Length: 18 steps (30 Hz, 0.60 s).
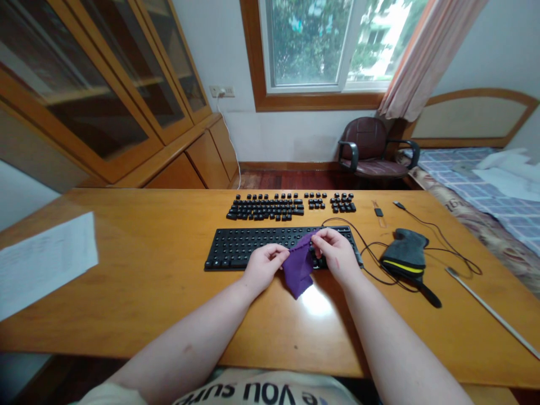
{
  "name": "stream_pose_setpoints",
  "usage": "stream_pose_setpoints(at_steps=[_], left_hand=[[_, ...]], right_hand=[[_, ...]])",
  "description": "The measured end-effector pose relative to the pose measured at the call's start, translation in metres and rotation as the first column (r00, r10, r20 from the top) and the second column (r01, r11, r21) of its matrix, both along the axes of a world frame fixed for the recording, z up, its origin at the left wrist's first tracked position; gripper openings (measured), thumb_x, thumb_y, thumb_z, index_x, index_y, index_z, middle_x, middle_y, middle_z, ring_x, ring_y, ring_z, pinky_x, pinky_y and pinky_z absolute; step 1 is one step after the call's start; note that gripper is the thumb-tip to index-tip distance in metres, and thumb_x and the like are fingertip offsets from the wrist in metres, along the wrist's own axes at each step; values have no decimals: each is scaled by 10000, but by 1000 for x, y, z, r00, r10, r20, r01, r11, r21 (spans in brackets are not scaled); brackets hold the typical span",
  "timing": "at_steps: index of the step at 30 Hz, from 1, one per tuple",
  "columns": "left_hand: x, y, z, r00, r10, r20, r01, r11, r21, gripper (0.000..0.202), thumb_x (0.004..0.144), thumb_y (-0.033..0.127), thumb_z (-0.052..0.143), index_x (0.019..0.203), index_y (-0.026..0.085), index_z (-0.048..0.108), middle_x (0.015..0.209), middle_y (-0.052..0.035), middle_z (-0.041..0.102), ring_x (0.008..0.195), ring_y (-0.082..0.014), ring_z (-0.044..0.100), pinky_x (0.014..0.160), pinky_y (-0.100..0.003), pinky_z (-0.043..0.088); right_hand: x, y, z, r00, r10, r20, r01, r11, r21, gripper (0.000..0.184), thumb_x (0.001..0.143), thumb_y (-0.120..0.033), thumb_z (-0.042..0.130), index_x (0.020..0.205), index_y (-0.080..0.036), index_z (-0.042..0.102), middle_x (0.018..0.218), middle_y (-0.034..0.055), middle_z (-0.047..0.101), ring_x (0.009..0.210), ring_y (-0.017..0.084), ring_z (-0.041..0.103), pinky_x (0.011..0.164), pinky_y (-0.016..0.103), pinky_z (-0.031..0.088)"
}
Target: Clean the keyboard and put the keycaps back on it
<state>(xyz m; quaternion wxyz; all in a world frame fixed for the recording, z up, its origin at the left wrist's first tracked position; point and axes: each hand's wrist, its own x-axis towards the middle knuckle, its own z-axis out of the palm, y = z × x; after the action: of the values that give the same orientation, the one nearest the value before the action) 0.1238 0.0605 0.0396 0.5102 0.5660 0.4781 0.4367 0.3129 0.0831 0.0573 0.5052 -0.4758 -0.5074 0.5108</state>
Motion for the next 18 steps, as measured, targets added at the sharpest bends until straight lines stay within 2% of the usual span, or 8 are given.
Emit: stream_pose_setpoints(at_steps=[3, 5, 6, 7, 9, 12, 16, 18], left_hand=[[-2, 1, 0, 1000, 3, 5, -3, 1000, 29, 201, 783, 330, 561, 733, 144, 620, 645, 0, 587, 612, -121, 515, 594, -230, 391], [-2, 0, 1, 996, -56, 65, 54, 998, 34, 205, 791, 335, 549, 712, 149, 578, 638, 13, 549, 624, -115, 491, 612, -226, 377], [-1, 0, 2, 989, -86, 117, 83, 996, 30, 213, 798, 346, 540, 710, 153, 556, 639, 19, 532, 628, -112, 480, 620, -224, 373], [-1, -1, 2, 979, -109, 175, 106, 994, 22, 226, 806, 364, 530, 715, 157, 536, 639, 25, 515, 627, -108, 468, 625, -222, 369], [0, -2, 2, 952, -123, 279, 132, 991, -11, 258, 815, 411, 517, 738, 165, 506, 633, 37, 484, 603, -98, 439, 606, -215, 356], [-1, -4, 3, 915, -110, 389, 159, 983, -95, 294, 807, 466, 522, 784, 175, 486, 625, 45, 477, 553, -87, 417, 557, -204, 340], [-3, -7, 7, 883, -86, 462, 178, 971, -158, 327, 769, 493, 565, 783, 176, 485, 637, 39, 492, 544, -88, 446, 537, -203, 360], [-3, -8, 10, 879, -41, 475, 144, 973, -183, 330, 763, 498, 571, 786, 180, 485, 639, 42, 487, 530, -85, 447, 518, -199, 359]], right_hand=[[-5, -2, 2, 998, 27, -48, -26, 999, 27, 215, 702, -373, 690, 804, -219, 580, 823, 18, 615, 667, 131, 537, 620, 278, 441], [-8, -3, 1, 992, 114, -63, -111, 993, 49, 387, 653, -343, 733, 996, -258, 574, 1084, 46, 582, 774, 141, 543, 673, 298, 452], [-8, -4, 0, 981, 183, -59, -180, 982, 50, 496, 635, -326, 748, 1086, -281, 545, 1131, 47, 560, 760, 133, 531, 665, 299, 450], [-8, -4, -1, 963, 266, -50, -264, 964, 37, 573, 630, -312, 754, 1150, -293, 515, 1108, 44, 564, 714, 119, 513, 645, 296, 443], [-7, -5, -5, 909, 415, -32, -415, 909, -19, 601, 641, -299, 751, 1188, -272, 501, 930, 17, 583, 631, 100, 469, 613, 285, 426], [-5, -5, -7, 855, 517, 44, -510, 853, -105, 499, 662, -309, 740, 1116, -206, 561, 725, -27, 512, 645, 112, 477, 631, 281, 419], [-5, -6, 0, 818, 516, 253, -528, 849, -22, 231, 694, -321, 710, 859, -181, 629, 838, 21, 563, 815, 164, 524, 766, 320, 421], [-5, -7, 3, 834, 518, 192, -531, 847, 18, 182, 722, -327, 686, 742, -179, 582, 917, 45, 590, 886, 183, 534, 810, 335, 415]])
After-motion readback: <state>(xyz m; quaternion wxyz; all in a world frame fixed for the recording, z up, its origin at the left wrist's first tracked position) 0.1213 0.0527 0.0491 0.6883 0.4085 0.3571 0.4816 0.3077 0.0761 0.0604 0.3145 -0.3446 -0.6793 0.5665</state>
